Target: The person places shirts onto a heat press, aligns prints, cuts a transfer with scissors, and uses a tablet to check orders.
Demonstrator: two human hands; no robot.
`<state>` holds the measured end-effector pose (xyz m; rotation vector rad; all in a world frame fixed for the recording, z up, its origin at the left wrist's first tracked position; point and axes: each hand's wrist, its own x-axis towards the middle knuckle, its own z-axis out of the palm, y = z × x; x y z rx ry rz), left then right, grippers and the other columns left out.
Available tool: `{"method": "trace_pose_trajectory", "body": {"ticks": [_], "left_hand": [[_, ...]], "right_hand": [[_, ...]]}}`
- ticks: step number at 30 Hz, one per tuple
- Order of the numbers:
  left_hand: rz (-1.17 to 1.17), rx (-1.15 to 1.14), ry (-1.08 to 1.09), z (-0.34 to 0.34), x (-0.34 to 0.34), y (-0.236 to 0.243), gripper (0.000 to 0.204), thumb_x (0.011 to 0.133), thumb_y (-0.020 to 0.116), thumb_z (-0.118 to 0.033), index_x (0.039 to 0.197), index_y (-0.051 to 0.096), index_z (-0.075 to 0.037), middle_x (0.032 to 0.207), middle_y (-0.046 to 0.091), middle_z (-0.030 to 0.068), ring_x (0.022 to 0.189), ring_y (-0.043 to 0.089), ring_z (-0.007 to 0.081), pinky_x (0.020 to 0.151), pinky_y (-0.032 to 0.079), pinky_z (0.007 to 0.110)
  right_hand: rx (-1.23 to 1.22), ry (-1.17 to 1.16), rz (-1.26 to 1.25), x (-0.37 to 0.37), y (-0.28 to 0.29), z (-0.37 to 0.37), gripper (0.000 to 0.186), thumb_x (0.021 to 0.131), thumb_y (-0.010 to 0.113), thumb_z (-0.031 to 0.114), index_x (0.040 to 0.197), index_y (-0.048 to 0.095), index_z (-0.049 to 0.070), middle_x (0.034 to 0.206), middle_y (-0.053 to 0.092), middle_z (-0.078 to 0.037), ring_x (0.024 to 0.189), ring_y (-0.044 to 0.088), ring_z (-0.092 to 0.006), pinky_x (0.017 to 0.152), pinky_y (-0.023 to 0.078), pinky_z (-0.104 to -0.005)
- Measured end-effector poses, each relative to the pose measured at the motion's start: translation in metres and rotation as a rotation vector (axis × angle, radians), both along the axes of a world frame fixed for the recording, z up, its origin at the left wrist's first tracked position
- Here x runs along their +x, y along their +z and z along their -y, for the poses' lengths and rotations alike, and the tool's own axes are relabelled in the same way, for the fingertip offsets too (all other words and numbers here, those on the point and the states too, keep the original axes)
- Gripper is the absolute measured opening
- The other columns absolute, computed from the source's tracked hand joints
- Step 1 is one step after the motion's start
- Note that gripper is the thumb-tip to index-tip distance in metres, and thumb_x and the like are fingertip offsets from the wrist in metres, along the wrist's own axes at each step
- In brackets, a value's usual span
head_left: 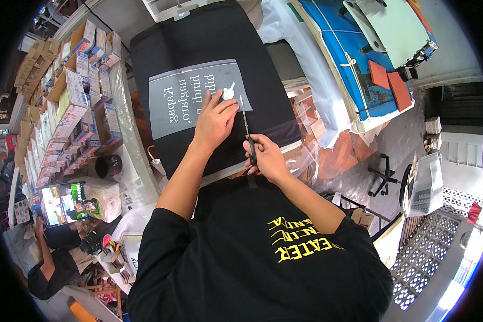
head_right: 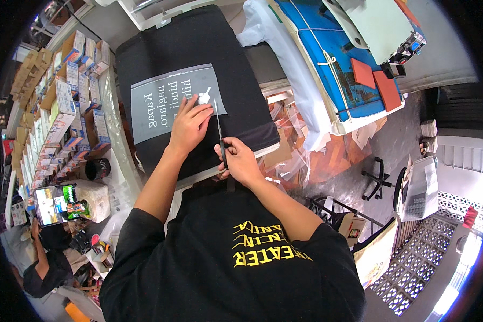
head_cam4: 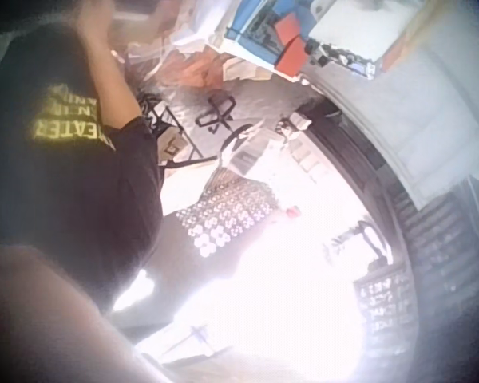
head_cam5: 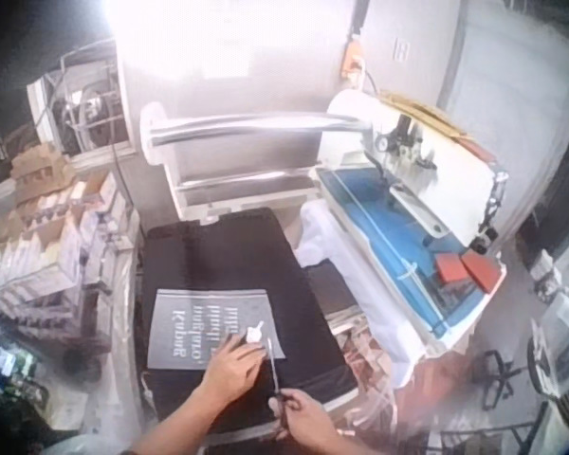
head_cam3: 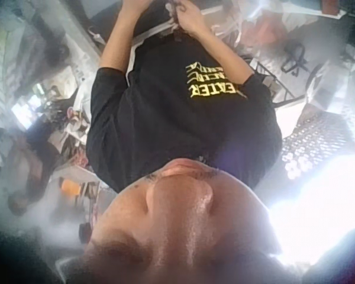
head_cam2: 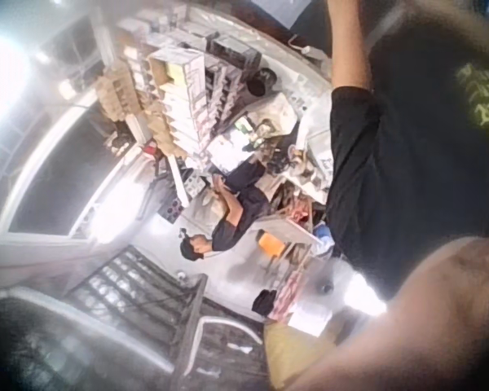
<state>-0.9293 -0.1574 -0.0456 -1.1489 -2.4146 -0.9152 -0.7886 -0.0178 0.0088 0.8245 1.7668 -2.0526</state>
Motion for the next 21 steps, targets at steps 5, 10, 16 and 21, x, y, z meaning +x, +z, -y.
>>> {"method": "trace_pose_trajectory", "body": {"ticks": [5,10,16,21], "left_hand": [[-0.023,0.008,0.024,-0.01,0.004,0.003,0.02,0.079,0.071,-0.006,0.098,0.074,-0.01,0.107,0.07,0.0033,0.117,0.059,0.038,0.104,0.043,0.059],[-0.013,0.022,0.047,-0.014,0.008,0.004,0.018,0.078,0.072,-0.006,0.096,0.074,-0.01,0.106,0.071,0.003,0.116,0.06,0.0386,0.102,0.044,0.06],[-0.028,0.048,0.075,-0.016,0.013,0.005,0.02,0.076,0.071,-0.004,0.096,0.073,-0.01,0.105,0.071,0.0039,0.113,0.062,0.0392,0.102,0.044,0.06],[0.014,0.081,0.064,-0.018,0.026,0.017,0.022,0.075,0.071,-0.003,0.097,0.072,-0.009,0.104,0.072,0.0043,0.111,0.063,0.0386,0.101,0.045,0.06]], "right_hand": [[-0.027,-0.004,-0.012,-0.004,-0.004,-0.009,0.052,0.095,0.068,0.033,0.127,0.052,-0.005,0.075,0.062,-0.006,0.059,0.06,-0.0103,0.047,0.052,-0.0243],[-0.033,0.007,-0.019,-0.004,-0.009,-0.015,0.051,0.094,0.069,0.031,0.126,0.052,-0.005,0.074,0.061,-0.005,0.057,0.059,-0.0092,0.045,0.049,-0.0236],[-0.038,0.009,0.01,0.0,-0.008,-0.017,0.047,0.094,0.069,0.03,0.123,0.055,-0.004,0.072,0.061,-0.003,0.054,0.058,-0.0083,0.042,0.045,-0.0229],[-0.045,-0.035,0.0,-0.021,-0.003,-0.019,0.043,0.093,0.069,0.032,0.118,0.058,-0.001,0.074,0.058,-0.002,0.053,0.058,-0.0082,0.04,0.043,-0.0217]]}}
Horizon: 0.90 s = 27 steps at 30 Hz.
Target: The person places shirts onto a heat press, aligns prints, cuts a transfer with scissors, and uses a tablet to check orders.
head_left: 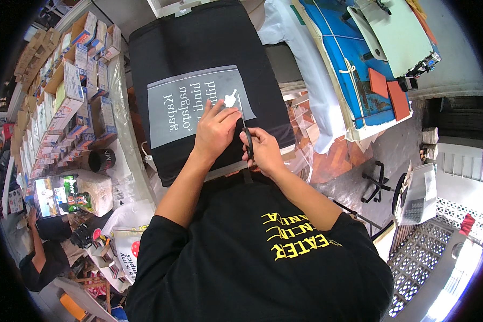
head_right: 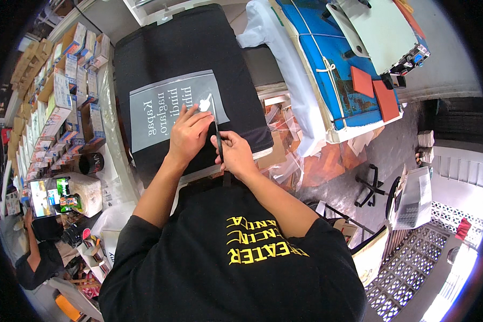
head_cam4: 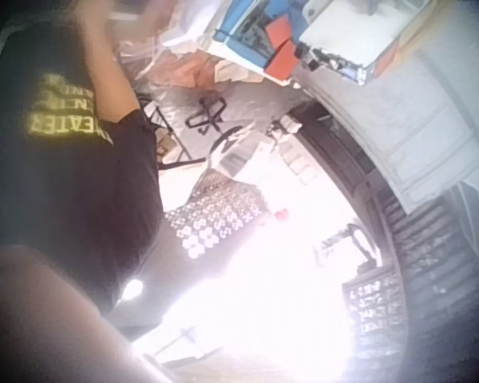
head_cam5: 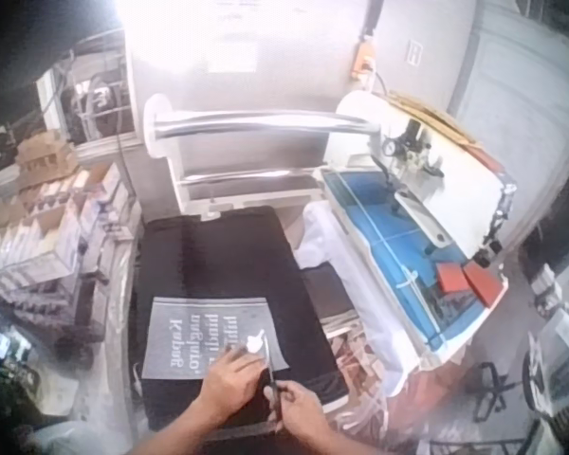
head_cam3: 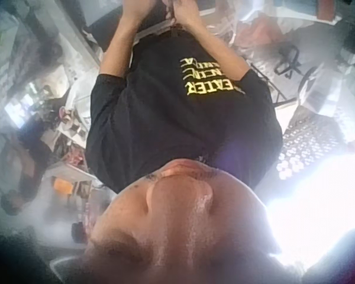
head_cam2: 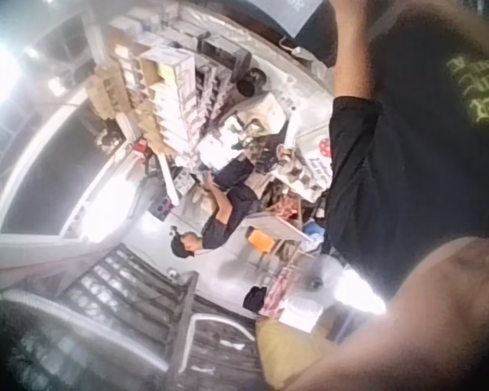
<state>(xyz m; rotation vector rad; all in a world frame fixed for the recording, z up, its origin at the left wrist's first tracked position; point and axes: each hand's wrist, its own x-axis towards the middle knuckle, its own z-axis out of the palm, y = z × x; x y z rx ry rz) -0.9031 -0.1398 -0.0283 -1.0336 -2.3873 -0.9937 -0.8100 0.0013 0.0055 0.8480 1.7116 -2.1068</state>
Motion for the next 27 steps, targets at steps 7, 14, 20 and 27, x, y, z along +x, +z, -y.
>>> {"method": "trace_pose_trajectory", "body": {"ticks": [7,14,20,27], "left_hand": [[0.025,0.041,0.028,-0.002,0.004,0.004,0.022,0.076,0.071,-0.002,0.097,0.071,-0.009,0.104,0.072,0.0042,0.106,0.066,0.0353,0.101,0.045,0.059],[0.062,0.063,0.046,-0.003,0.005,0.002,0.02,0.077,0.071,-0.003,0.097,0.072,-0.008,0.104,0.072,0.0047,0.101,0.067,0.0345,0.101,0.046,0.058],[0.045,0.06,0.028,-0.002,0.005,0.003,0.02,0.077,0.07,-0.002,0.096,0.072,-0.008,0.103,0.072,0.0051,0.101,0.067,0.0337,0.101,0.045,0.058],[0.012,0.095,-0.003,0.008,0.02,0.027,0.018,0.078,0.07,0.0,0.095,0.073,-0.007,0.099,0.073,0.0057,0.101,0.069,0.0314,0.102,0.045,0.056]], "right_hand": [[-0.028,-0.019,0.017,-0.003,-0.001,0.001,0.042,0.093,0.07,0.033,0.117,0.059,0.0,0.074,0.056,-0.002,0.055,0.058,-0.0081,0.04,0.042,-0.0215],[-0.024,-0.02,0.014,0.0,-0.005,0.004,0.04,0.094,0.069,0.031,0.117,0.059,0.0,0.074,0.056,-0.001,0.054,0.057,-0.0083,0.04,0.041,-0.0219],[0.019,-0.01,0.028,0.0,-0.004,0.002,0.04,0.094,0.069,0.03,0.118,0.06,0.0,0.073,0.057,-0.002,0.054,0.057,-0.0085,0.039,0.041,-0.0222],[0.069,0.004,-0.028,-0.027,0.001,-0.007,0.036,0.095,0.066,0.024,0.117,0.061,-0.003,0.073,0.059,-0.004,0.054,0.057,-0.0099,0.038,0.04,-0.0239]]}}
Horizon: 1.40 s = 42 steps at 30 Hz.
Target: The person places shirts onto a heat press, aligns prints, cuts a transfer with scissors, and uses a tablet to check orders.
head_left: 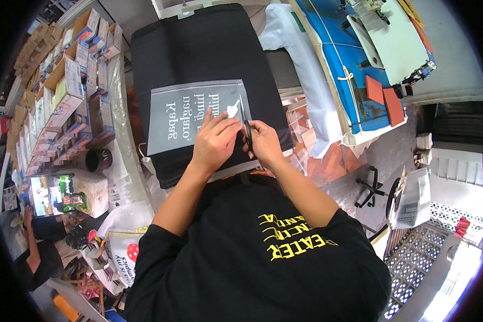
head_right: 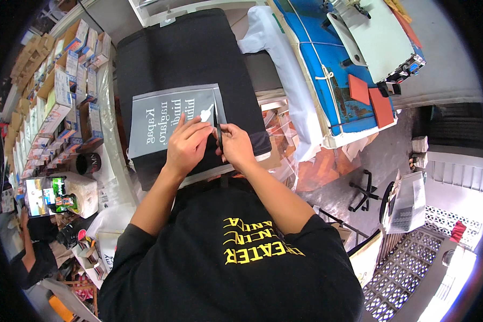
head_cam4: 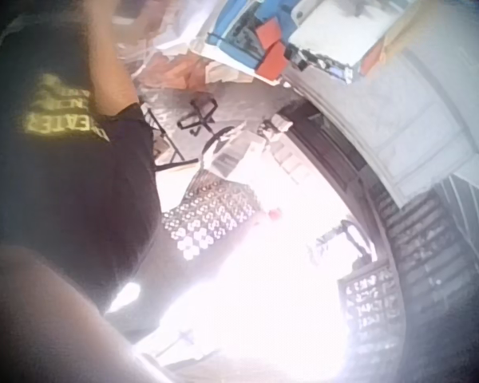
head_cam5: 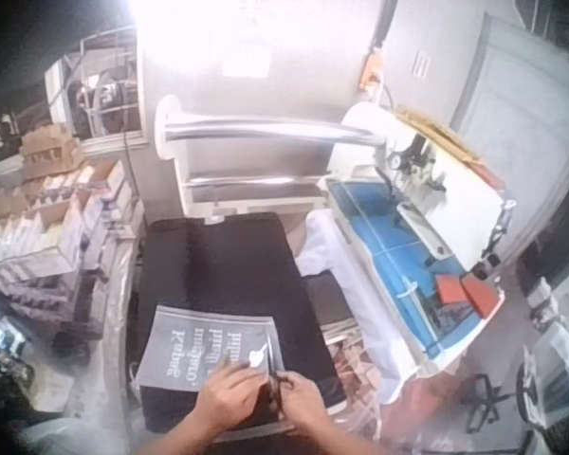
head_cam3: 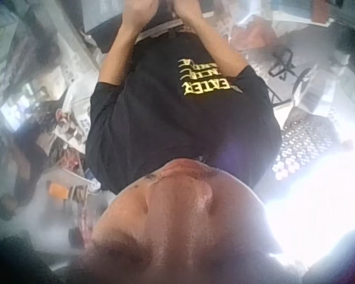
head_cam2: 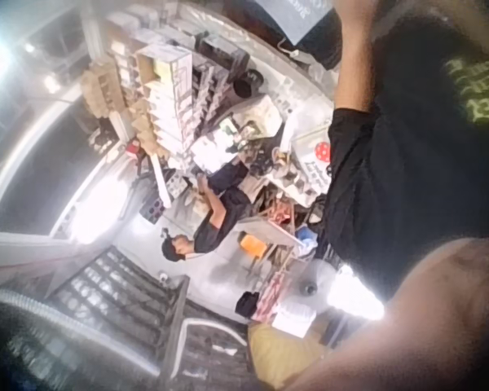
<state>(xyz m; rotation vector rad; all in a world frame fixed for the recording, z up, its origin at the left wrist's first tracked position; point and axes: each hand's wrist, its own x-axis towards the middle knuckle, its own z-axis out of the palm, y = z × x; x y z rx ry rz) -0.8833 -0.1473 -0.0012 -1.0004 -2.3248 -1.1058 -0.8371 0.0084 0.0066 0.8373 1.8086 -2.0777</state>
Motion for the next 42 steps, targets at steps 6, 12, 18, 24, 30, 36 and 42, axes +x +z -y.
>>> {"method": "trace_pose_trajectory", "body": {"ticks": [6,12,18,24,30,36,42], "left_hand": [[0.371,-0.195,0.12,0.009,0.016,0.023,0.06,0.079,0.077,-0.037,0.128,0.059,-0.007,0.139,0.049,0.0138,0.13,0.042,0.0358,0.11,0.017,0.072],[0.242,-0.383,0.337,0.044,-0.024,-0.018,0.052,0.082,0.073,-0.041,0.114,0.062,-0.002,0.134,0.053,0.0142,0.135,0.039,0.0397,0.112,0.015,0.071],[0.144,-0.472,-0.089,0.092,-0.085,-0.01,0.033,0.079,0.076,-0.019,0.11,0.069,-0.011,0.14,0.055,0.0067,0.141,0.037,0.0344,0.118,0.019,0.059],[0.226,-0.345,0.116,0.039,-0.043,-0.012,0.052,0.082,0.073,-0.026,0.128,0.059,-0.007,0.144,0.05,0.0127,0.14,0.038,0.0373,0.117,0.02,0.06],[0.223,-0.44,0.123,0.042,-0.058,-0.028,0.065,0.086,0.068,-0.039,0.139,0.05,-0.005,0.15,0.042,0.015,0.144,0.03,0.0362,0.12,0.015,0.056],[0.116,-0.279,0.005,0.027,-0.04,-0.019,0.046,0.074,0.08,-0.014,0.117,0.065,-0.006,0.127,0.063,0.0094,0.129,0.052,0.0324,0.114,0.034,0.054],[-0.056,-0.083,0.072,0.008,-0.034,-0.035,0.01,0.079,0.071,-0.006,0.089,0.072,-0.005,0.098,0.071,0.0059,0.103,0.068,0.0295,0.096,0.053,0.046]], "right_hand": [[0.015,-0.007,-0.015,-0.011,-0.004,-0.006,0.036,0.095,0.066,0.025,0.119,0.059,-0.001,0.076,0.059,-0.004,0.055,0.057,-0.0099,0.04,0.041,-0.0246],[-0.097,0.19,0.048,0.032,0.005,-0.043,0.037,0.096,0.065,0.027,0.124,0.056,0.003,0.08,0.06,-0.002,0.06,0.061,-0.0107,0.045,0.046,-0.0238],[-0.181,0.364,0.124,0.061,0.0,-0.037,0.037,0.096,0.065,0.025,0.125,0.055,0.004,0.082,0.061,-0.003,0.065,0.063,-0.0113,0.049,0.051,-0.0252],[-0.131,0.404,0.108,0.07,0.003,-0.045,0.036,0.096,0.065,0.023,0.126,0.055,0.005,0.082,0.06,-0.003,0.065,0.063,-0.0121,0.05,0.052,-0.0255],[-0.168,0.31,0.097,0.066,-0.006,-0.038,0.04,0.096,0.065,0.025,0.127,0.053,0.004,0.083,0.058,-0.004,0.065,0.062,-0.0122,0.05,0.052,-0.0249],[-0.183,0.169,0.059,0.041,-0.005,0.006,0.045,0.096,0.066,0.032,0.126,0.052,0.001,0.083,0.058,-0.004,0.063,0.06,-0.0101,0.049,0.05,-0.0233],[-0.127,0.186,0.021,0.036,-0.002,0.006,0.047,0.096,0.066,0.034,0.122,0.053,-0.003,0.077,0.057,-0.003,0.06,0.06,-0.0092,0.047,0.049,-0.0224]]}}
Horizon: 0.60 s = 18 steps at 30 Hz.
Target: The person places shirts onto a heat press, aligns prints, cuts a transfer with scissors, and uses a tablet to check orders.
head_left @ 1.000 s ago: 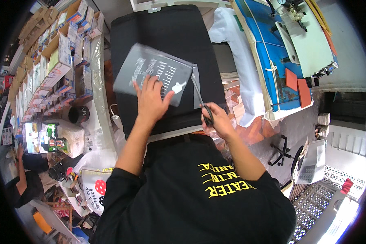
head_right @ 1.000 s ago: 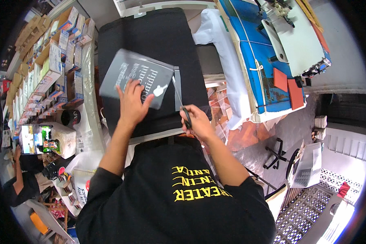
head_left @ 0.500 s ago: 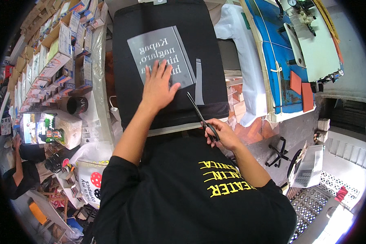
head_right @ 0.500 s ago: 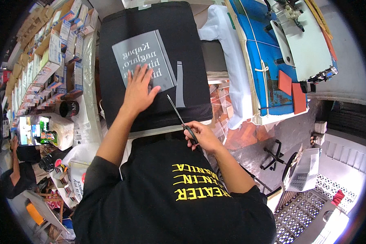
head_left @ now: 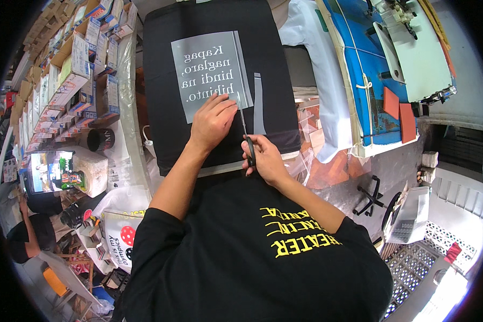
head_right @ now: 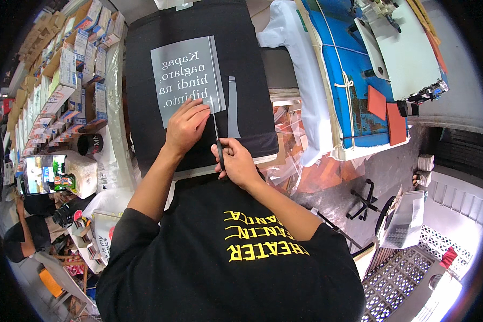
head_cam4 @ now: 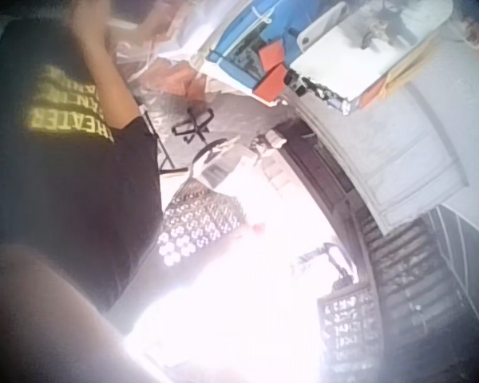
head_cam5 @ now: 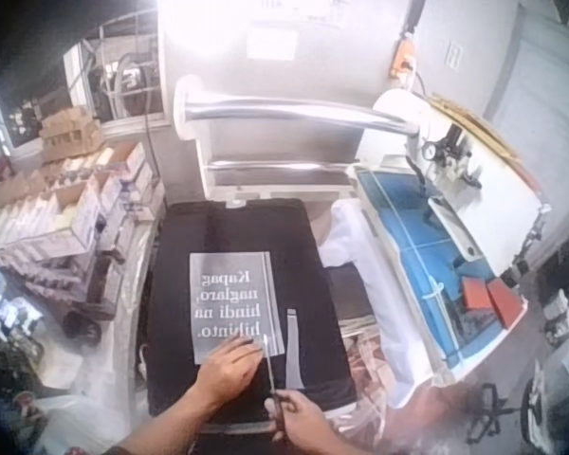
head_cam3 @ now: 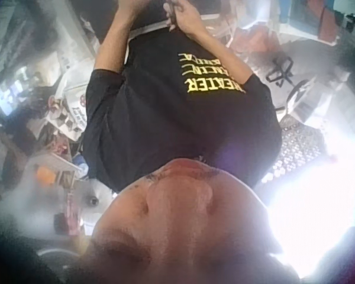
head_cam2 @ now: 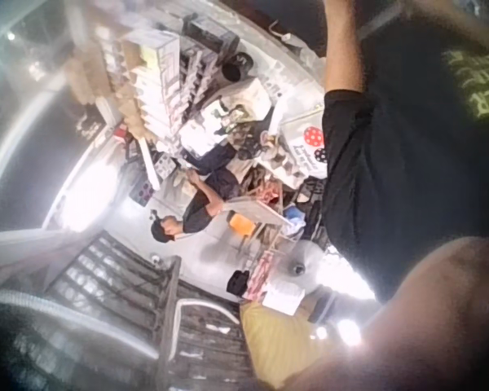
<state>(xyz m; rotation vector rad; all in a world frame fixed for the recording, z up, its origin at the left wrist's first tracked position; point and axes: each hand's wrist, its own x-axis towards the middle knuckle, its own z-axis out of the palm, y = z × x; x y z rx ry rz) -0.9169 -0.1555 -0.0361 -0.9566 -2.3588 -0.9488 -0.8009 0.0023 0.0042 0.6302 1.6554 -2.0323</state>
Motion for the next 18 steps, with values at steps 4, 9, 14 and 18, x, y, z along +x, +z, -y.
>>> {"method": "trace_pose_trajectory", "body": {"ticks": [4,9,14,18], "left_hand": [[-0.014,0.014,-0.006,-0.0023,0.0016,0.0005,0.011,0.078,0.071,-0.005,0.089,0.071,-0.005,0.099,0.071,0.0059,0.102,0.068,0.0296,0.095,0.054,0.046],[-0.005,0.013,0.0,-0.0037,0.0025,0.0012,0.011,0.078,0.07,-0.004,0.089,0.07,-0.004,0.099,0.071,0.0062,0.102,0.068,0.0296,0.094,0.054,0.046],[-0.003,0.012,-0.009,-0.0036,0.0023,0.0022,0.011,0.077,0.07,-0.004,0.089,0.07,-0.005,0.099,0.071,0.0064,0.102,0.068,0.03,0.094,0.054,0.046],[-0.006,0.013,-0.011,-0.0032,0.0023,0.0033,0.012,0.077,0.07,-0.004,0.089,0.07,-0.004,0.098,0.071,0.0065,0.101,0.068,0.0301,0.094,0.054,0.046]], "right_hand": [[0.004,0.003,0.001,-0.0021,0.0032,0.0003,0.047,0.096,0.066,0.033,0.121,0.052,-0.004,0.075,0.057,-0.002,0.059,0.06,-0.0091,0.047,0.049,-0.0222],[0.008,-0.023,0.004,-0.0019,0.0007,0.0004,0.048,0.095,0.067,0.033,0.122,0.052,-0.005,0.076,0.058,-0.002,0.058,0.059,-0.009,0.047,0.049,-0.0223],[0.019,-0.026,0.001,-0.0023,0.001,0.0007,0.049,0.095,0.067,0.032,0.123,0.052,-0.005,0.075,0.058,-0.003,0.058,0.059,-0.0088,0.046,0.048,-0.0226],[0.023,-0.03,0.013,-0.0018,-0.0017,0.0012,0.047,0.095,0.068,0.029,0.123,0.052,-0.005,0.074,0.059,-0.003,0.056,0.058,-0.0086,0.043,0.046,-0.0227]]}}
